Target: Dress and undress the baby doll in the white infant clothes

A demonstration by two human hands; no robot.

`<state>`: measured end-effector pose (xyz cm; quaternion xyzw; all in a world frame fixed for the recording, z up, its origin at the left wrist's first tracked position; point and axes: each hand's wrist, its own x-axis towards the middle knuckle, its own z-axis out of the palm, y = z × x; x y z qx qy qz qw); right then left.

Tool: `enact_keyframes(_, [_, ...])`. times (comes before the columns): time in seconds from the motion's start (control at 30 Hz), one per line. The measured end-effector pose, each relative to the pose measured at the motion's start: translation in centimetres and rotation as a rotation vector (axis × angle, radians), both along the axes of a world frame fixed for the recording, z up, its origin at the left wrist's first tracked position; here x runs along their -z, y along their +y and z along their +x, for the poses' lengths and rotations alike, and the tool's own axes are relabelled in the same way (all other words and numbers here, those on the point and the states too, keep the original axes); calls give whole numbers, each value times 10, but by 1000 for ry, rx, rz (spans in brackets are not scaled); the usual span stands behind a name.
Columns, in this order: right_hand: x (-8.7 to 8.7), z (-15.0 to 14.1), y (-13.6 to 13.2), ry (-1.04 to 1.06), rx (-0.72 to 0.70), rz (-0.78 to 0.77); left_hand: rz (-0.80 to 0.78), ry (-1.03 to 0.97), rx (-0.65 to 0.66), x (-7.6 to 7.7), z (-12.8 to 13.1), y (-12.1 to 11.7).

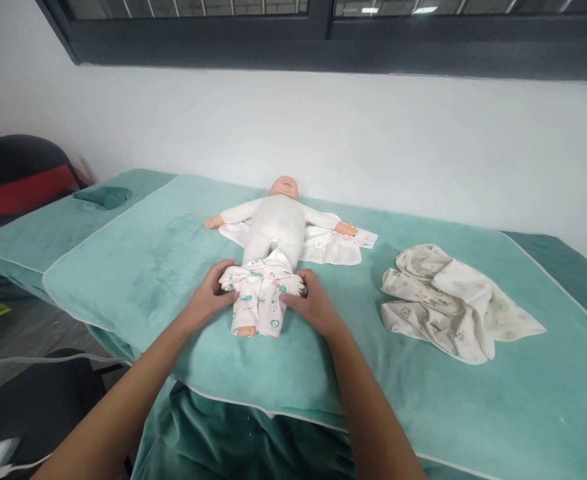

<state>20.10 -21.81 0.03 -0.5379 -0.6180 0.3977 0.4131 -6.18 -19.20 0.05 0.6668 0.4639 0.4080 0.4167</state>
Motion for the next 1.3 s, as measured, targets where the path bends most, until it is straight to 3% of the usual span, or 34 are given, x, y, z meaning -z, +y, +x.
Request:
enact_keyframes(0.17, [11, -1, -37, -184, -127, 181, 123, 282, 236, 5, -6, -37])
enact_keyframes(0.23, [16, -4, -44, -262, -120, 247, 151, 350, 258, 7, -1, -44])
enact_keyframes(0.43, [20, -15, -47, -330, 13, 306, 275, 430, 101, 9, 19, -43])
enact_keyframes(0.67, [16, -22, -40, -246, 111, 292, 351, 383, 3, 15, 23, -35])
enact_keyframes(0.93, [8, -25, -26, -144, 108, 196, 299, 254, -1, 15, 27, -19])
enact_keyframes(1.13, [10, -24, -30, -161, 136, 124, 243, 291, -52, 16, 29, -24])
enact_keyframes(1.3, [2, -23, -34, -130, 66, 33, 92, 283, -47, 3, 32, -34])
